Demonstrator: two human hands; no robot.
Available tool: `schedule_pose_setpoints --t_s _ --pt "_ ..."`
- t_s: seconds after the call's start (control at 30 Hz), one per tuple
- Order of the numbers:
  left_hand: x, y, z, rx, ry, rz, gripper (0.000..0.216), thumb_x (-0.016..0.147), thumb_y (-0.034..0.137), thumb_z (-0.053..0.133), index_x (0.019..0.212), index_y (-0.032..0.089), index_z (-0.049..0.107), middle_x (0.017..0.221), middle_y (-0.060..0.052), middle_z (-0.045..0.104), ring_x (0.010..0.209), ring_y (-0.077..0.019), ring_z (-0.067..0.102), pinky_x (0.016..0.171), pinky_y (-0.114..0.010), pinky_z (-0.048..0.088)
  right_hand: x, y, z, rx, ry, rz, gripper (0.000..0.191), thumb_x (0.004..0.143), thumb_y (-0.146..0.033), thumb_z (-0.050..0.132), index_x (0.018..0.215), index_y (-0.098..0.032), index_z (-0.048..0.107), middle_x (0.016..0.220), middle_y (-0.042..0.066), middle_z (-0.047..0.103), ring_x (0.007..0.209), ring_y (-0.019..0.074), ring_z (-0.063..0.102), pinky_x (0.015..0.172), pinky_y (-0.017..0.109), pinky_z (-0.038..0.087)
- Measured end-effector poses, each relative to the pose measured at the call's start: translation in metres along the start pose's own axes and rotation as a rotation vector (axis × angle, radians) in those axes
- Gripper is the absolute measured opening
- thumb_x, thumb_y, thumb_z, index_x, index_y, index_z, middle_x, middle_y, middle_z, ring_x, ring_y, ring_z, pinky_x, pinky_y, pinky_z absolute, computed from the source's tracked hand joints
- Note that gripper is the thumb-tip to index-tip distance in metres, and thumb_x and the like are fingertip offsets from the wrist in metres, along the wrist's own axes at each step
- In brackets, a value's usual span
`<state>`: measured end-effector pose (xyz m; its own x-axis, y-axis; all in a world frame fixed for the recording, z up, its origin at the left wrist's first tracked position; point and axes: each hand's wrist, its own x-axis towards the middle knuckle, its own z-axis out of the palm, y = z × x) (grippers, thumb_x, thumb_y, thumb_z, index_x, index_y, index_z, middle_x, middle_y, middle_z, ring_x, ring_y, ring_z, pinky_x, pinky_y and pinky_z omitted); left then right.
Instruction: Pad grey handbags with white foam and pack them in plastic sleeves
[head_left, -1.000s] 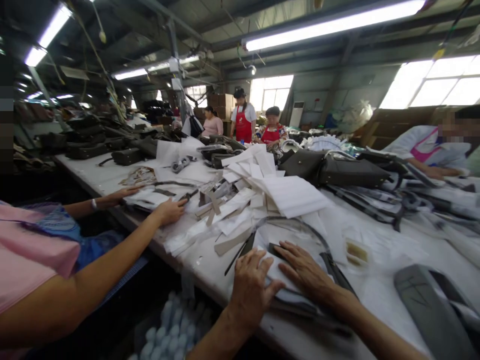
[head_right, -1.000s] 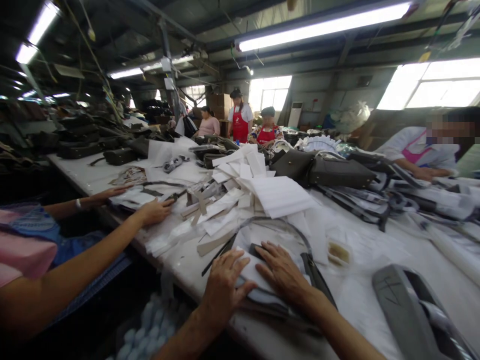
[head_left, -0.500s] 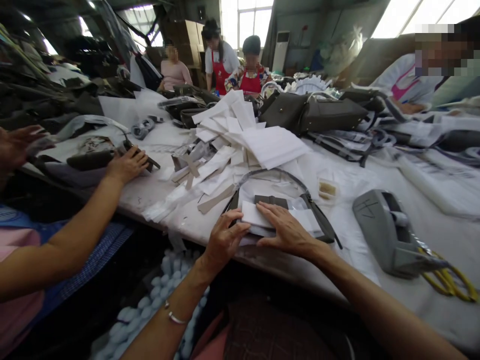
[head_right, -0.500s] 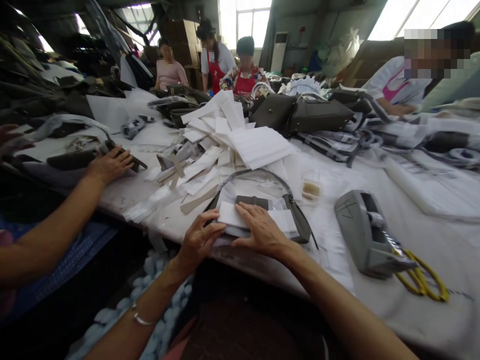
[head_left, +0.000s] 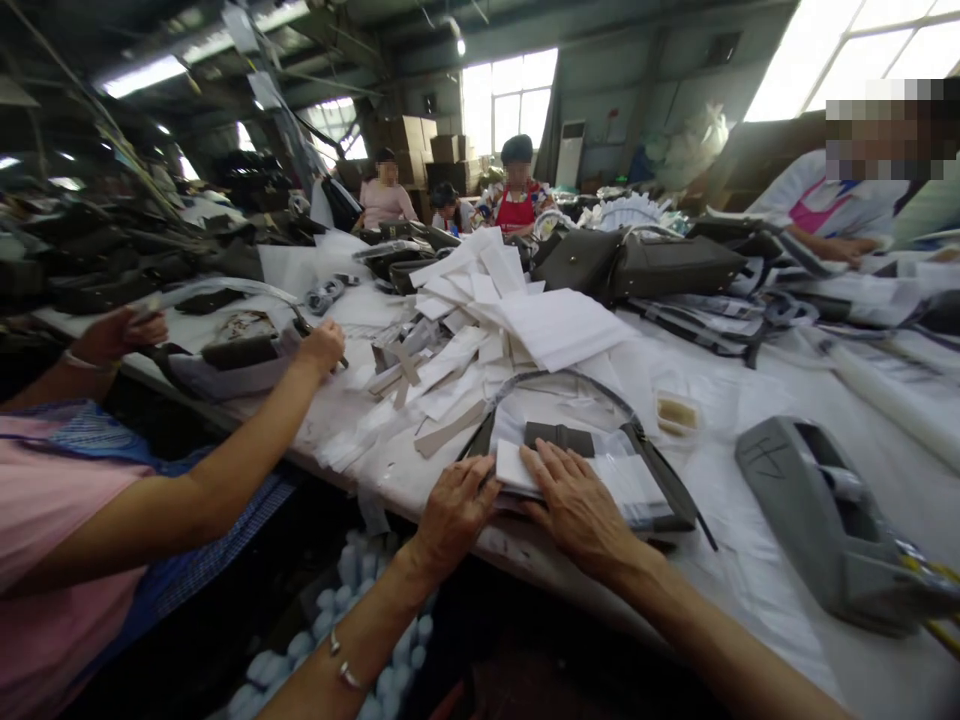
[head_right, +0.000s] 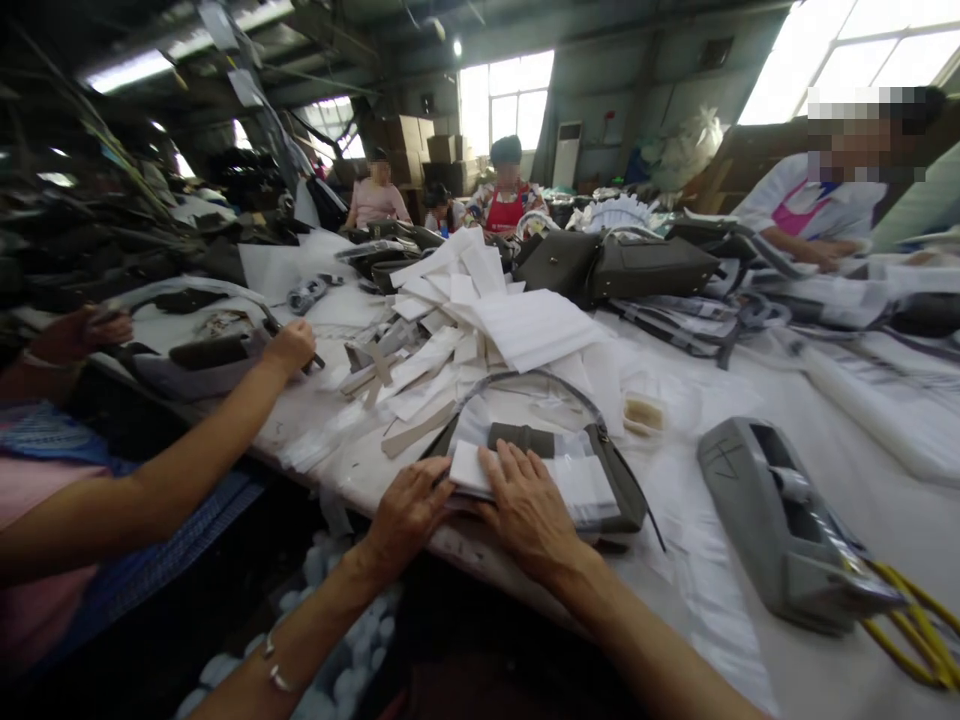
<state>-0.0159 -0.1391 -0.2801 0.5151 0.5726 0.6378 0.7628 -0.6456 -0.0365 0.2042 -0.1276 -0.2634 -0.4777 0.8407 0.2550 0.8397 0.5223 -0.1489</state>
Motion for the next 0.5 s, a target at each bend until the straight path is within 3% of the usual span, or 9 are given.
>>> schedule_pose_setpoints --t_s 0.1,0.27,0.4,0.5 --pt "0.002 0.001 0.003 0.031 -0.007 -0.02 0.018 0.096 0.024 0.053 0.108 0.015 0.062 0.111 -0.011 0.066 0.101 -0.024 0.062 0.087 -0.039 0.053 -0.001 0.001 0.014 -0.015 0.064 0.005 0.072 0.086 -0.05 0.064 0.148 -0.021 0.041 0.15 0.019 0.045 0.137 0.0372 0.043 0.112 0.056 0.033" --pt "-0.001 0.0 0.012 0.052 0.059 -0.038 0.016 0.095 0.024 0.052 0.104 0.014 0.061 0.1 -0.01 0.066 0.089 -0.0229 0.061 0.078 -0.038 0.051 -0.005 0.006 0.023 -0.087 0.265 -0.13 0.088 0.08 -0.055 0.069 0.153 -0.026 0.029 0.155 0.011 0.041 0.14 0.0358 0.037 0.111 0.052 0.033" --pt "-0.002 0.002 0.012 0.022 0.084 -0.065 0.019 0.096 0.027 0.05 0.107 0.014 0.06 0.097 -0.009 0.067 0.088 -0.0226 0.061 0.077 -0.039 0.052 -0.008 0.0 0.027 -0.108 0.37 -0.164 0.062 0.085 -0.032 0.065 0.143 -0.024 0.044 0.135 0.005 0.061 0.122 0.0275 0.055 0.106 0.043 0.039" --pt "0.0 0.005 0.007 0.01 0.087 -0.102 0.028 0.097 0.029 0.049 0.118 0.013 0.058 0.103 -0.01 0.067 0.095 -0.0225 0.063 0.083 -0.038 0.052 -0.007 -0.006 0.031 -0.099 0.411 -0.125 0.047 0.084 -0.021 0.061 0.13 -0.023 0.054 0.12 0.004 0.069 0.108 0.0252 0.061 0.101 0.042 0.041"
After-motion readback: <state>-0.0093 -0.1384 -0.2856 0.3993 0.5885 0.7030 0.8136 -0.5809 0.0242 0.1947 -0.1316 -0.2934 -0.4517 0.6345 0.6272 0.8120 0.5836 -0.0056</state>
